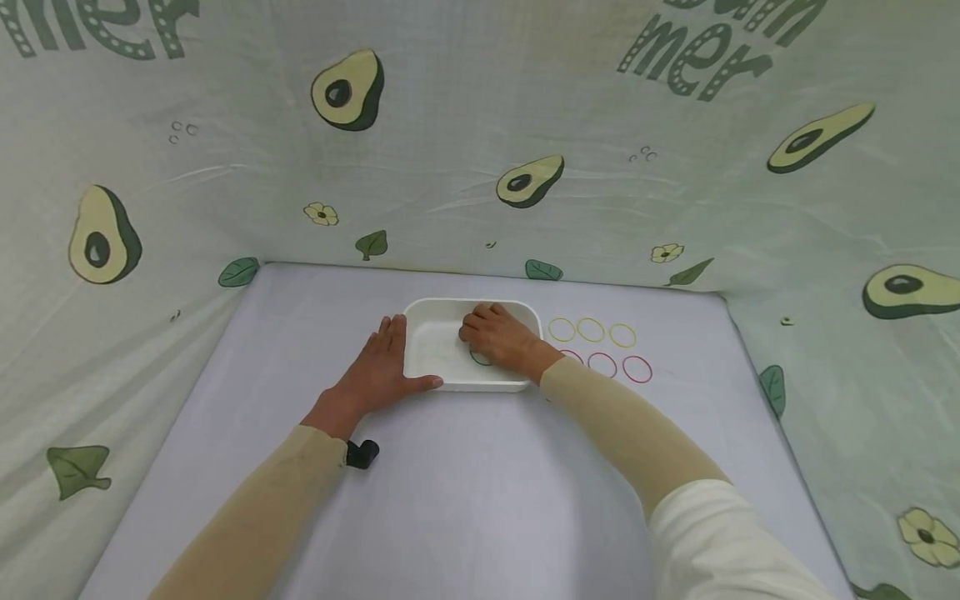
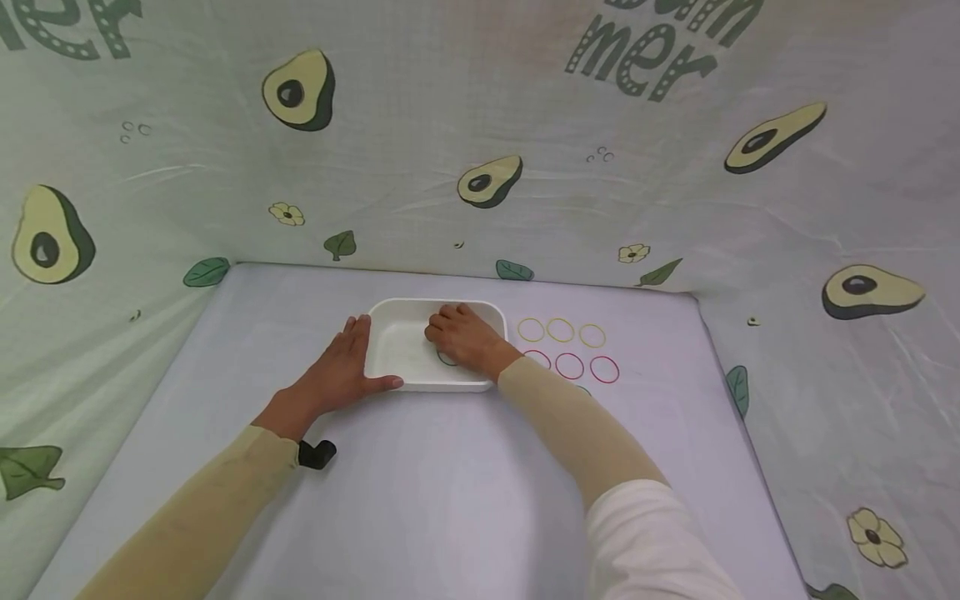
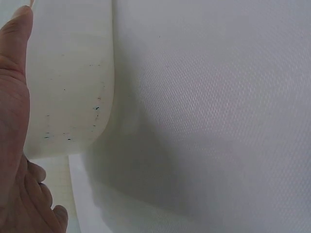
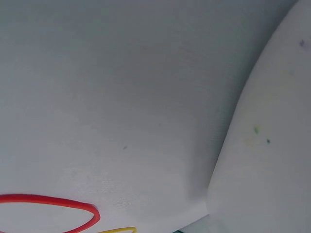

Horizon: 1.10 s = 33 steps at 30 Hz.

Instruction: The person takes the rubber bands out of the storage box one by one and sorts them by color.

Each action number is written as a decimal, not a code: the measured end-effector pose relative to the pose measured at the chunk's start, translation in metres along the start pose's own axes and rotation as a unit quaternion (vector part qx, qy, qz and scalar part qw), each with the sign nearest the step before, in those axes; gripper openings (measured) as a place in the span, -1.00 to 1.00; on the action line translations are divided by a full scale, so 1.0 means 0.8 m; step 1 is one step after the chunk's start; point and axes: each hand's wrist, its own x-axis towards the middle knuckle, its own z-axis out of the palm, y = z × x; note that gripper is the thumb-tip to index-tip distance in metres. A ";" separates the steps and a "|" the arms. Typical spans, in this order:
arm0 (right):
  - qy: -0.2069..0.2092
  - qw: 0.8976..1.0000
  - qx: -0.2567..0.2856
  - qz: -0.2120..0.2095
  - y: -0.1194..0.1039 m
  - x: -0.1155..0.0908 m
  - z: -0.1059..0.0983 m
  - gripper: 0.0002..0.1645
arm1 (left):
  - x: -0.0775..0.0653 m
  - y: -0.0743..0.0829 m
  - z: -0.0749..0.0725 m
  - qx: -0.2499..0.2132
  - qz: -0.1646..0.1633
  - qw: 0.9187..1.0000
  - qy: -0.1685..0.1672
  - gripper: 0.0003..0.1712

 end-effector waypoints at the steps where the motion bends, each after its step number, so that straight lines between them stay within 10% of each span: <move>1: -0.002 1.000 0.004 0.001 0.000 0.000 0.000 -0.83 | -0.001 0.001 -0.001 -0.001 0.000 1.000 0.001 0.59; 11: 0.004 1.000 0.012 -0.006 0.000 0.002 0.003 -0.90 | -0.004 0.005 -0.003 0.001 0.003 1.000 0.006 0.57; 24: -0.041 0.992 -0.122 0.017 -0.005 -0.002 0.004 -0.80 | -0.002 0.008 0.000 -0.008 0.010 1.000 0.013 0.58; 33: 0.022 0.992 -0.108 0.068 0.001 -0.010 -0.004 -0.84 | -0.001 0.003 0.002 -0.003 0.003 1.000 0.011 0.59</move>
